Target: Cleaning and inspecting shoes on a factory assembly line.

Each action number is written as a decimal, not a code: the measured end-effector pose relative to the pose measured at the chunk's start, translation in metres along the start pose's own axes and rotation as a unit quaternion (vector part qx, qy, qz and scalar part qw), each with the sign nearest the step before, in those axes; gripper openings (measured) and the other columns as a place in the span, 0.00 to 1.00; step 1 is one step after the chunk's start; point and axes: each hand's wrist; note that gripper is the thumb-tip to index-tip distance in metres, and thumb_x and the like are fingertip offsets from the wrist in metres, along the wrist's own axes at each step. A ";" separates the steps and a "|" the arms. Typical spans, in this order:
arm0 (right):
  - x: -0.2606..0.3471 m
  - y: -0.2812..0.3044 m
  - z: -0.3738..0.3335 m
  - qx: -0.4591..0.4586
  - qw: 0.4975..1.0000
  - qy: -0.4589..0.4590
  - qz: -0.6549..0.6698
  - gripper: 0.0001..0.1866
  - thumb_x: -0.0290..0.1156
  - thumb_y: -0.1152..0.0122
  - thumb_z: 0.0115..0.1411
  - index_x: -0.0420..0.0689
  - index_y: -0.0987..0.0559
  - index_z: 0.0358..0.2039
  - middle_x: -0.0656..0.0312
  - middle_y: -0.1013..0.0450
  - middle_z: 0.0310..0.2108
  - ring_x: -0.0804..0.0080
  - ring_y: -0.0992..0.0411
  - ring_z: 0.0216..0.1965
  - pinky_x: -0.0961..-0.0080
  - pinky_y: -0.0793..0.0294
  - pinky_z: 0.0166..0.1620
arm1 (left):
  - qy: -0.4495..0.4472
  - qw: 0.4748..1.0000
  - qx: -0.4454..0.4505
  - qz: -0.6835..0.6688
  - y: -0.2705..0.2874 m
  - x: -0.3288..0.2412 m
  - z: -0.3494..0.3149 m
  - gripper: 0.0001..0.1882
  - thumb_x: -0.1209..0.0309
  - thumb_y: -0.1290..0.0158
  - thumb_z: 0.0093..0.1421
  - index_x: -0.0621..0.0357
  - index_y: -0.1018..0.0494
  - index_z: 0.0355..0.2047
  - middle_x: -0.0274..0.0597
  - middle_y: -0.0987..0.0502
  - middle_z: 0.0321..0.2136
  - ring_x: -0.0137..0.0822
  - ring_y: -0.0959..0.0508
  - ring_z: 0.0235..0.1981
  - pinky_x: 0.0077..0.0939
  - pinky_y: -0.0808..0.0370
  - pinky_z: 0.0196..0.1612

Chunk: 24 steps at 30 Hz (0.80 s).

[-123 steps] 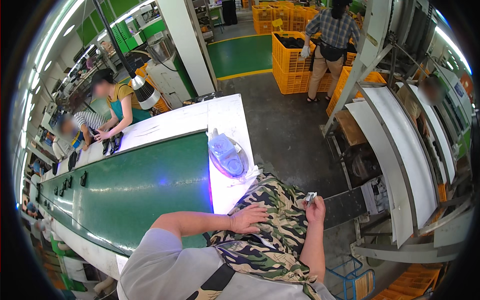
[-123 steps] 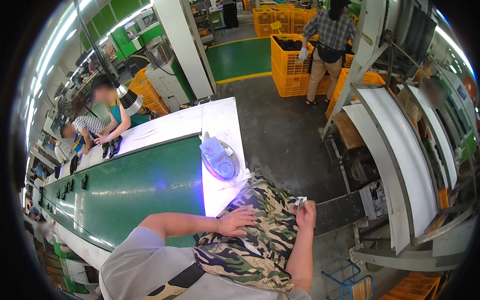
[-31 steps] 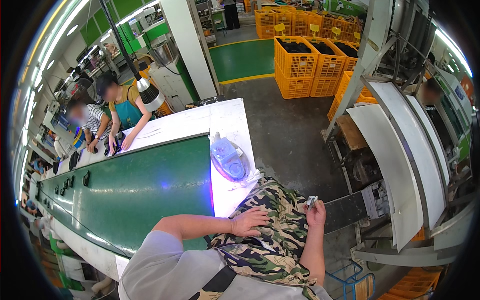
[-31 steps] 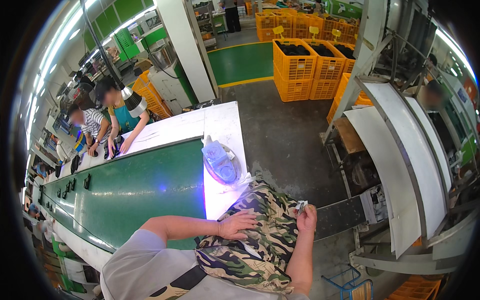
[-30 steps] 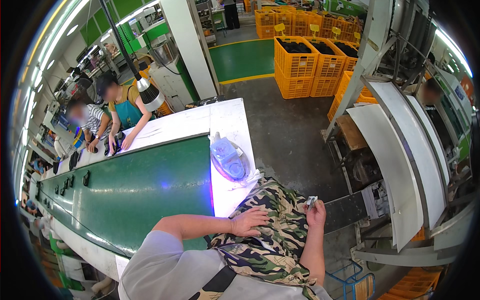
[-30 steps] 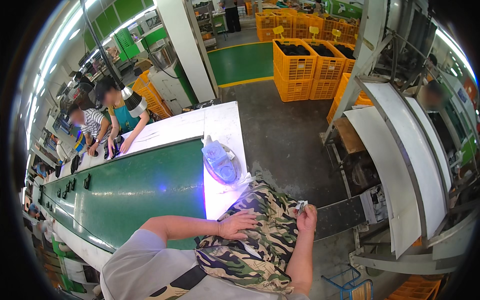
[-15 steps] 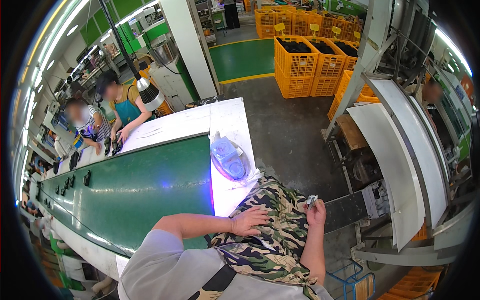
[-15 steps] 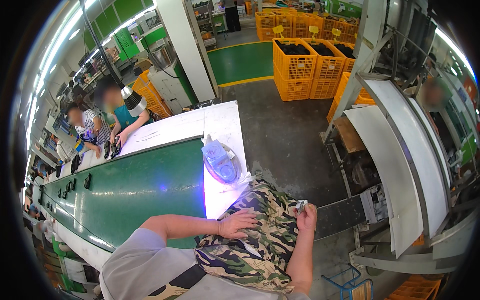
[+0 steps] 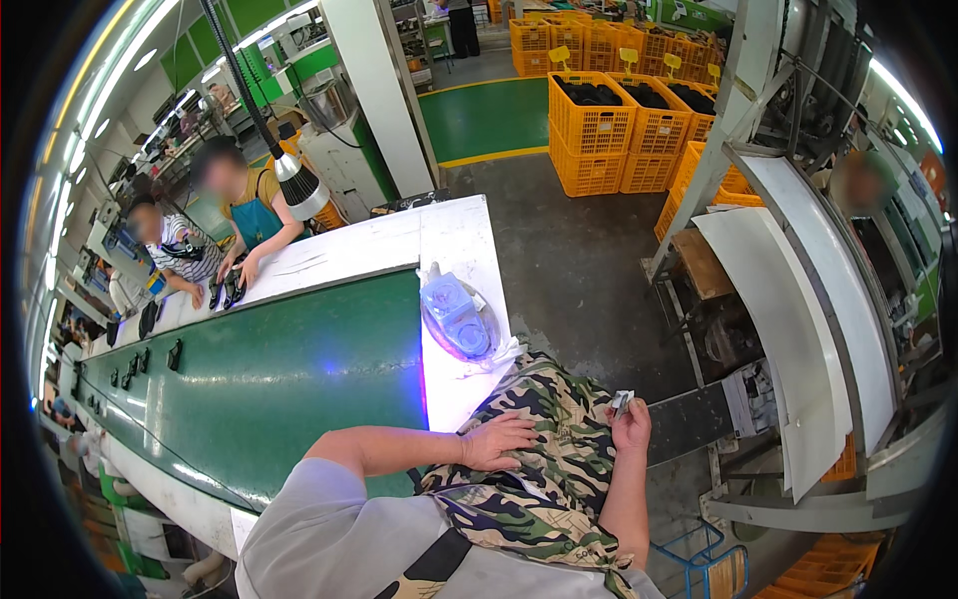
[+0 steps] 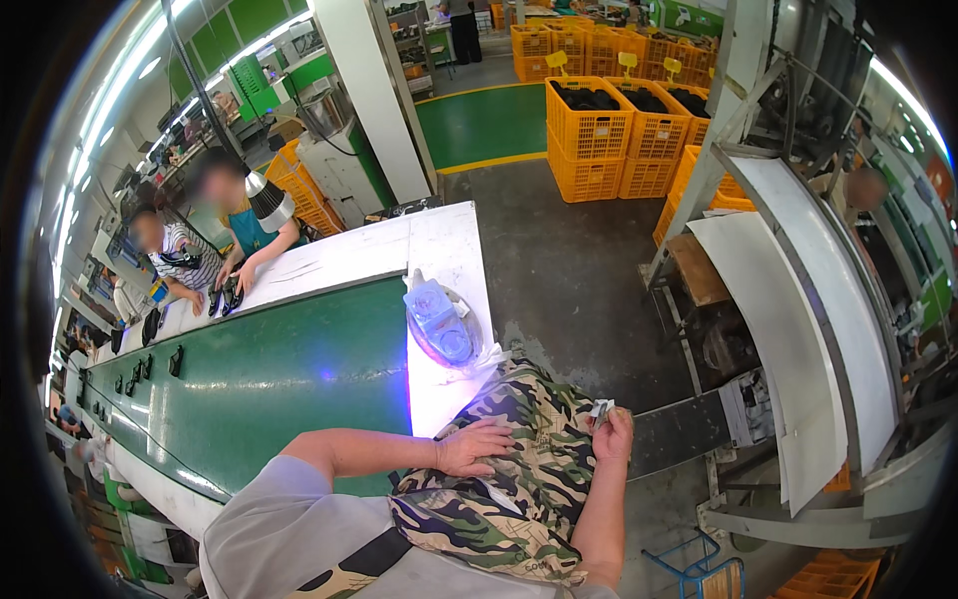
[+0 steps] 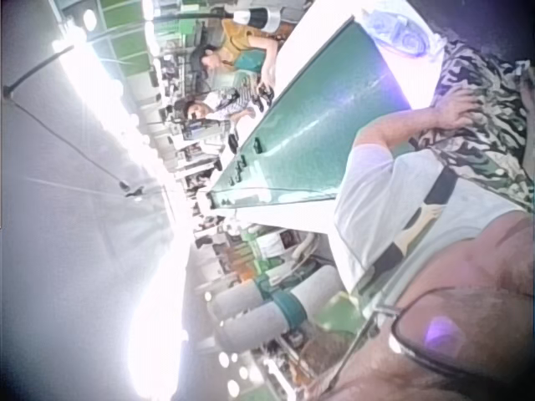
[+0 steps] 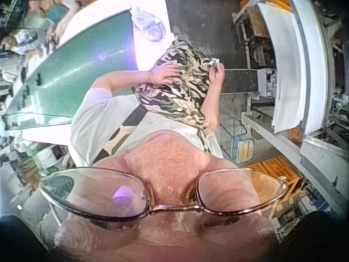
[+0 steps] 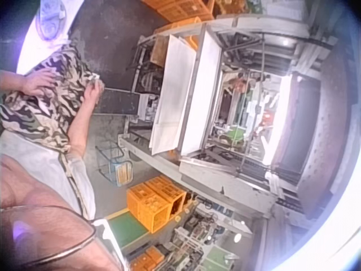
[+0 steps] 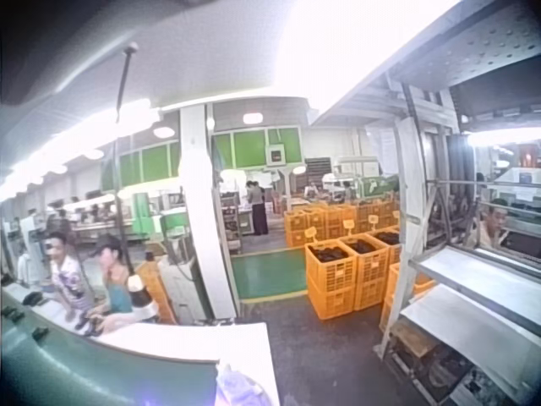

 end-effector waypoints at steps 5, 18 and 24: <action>0.001 -0.001 0.000 -0.002 1.000 0.001 -0.006 0.03 0.30 0.39 0.64 0.46 0.23 0.33 0.57 0.20 0.35 0.62 0.22 0.32 0.57 0.20 0.35 | 0.001 1.000 -0.001 0.003 0.000 0.000 0.000 0.27 0.53 0.47 0.64 0.58 0.28 0.57 0.50 0.30 0.61 0.51 0.38 0.69 0.56 0.50 0.72; 0.001 0.005 0.002 0.018 1.000 -0.010 -0.002 0.05 0.32 0.37 0.63 0.47 0.24 0.34 0.56 0.20 0.35 0.57 0.21 0.36 0.52 0.21 0.43 | -0.001 1.000 -0.006 0.000 -0.001 0.000 0.000 0.28 0.52 0.47 0.65 0.58 0.28 0.57 0.48 0.29 0.61 0.50 0.38 0.69 0.56 0.50 0.72; 0.000 0.007 0.003 0.025 1.000 -0.008 -0.004 0.05 0.32 0.37 0.63 0.47 0.24 0.34 0.56 0.20 0.36 0.56 0.21 0.36 0.52 0.21 0.43 | -0.003 1.000 -0.008 0.003 -0.002 0.001 -0.001 0.28 0.51 0.48 0.65 0.58 0.28 0.57 0.47 0.29 0.61 0.51 0.37 0.69 0.57 0.50 0.71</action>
Point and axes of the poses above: each hand's wrist, its own z-axis towards the middle knuckle, its own y-axis out of the back of the hand, x = y × z
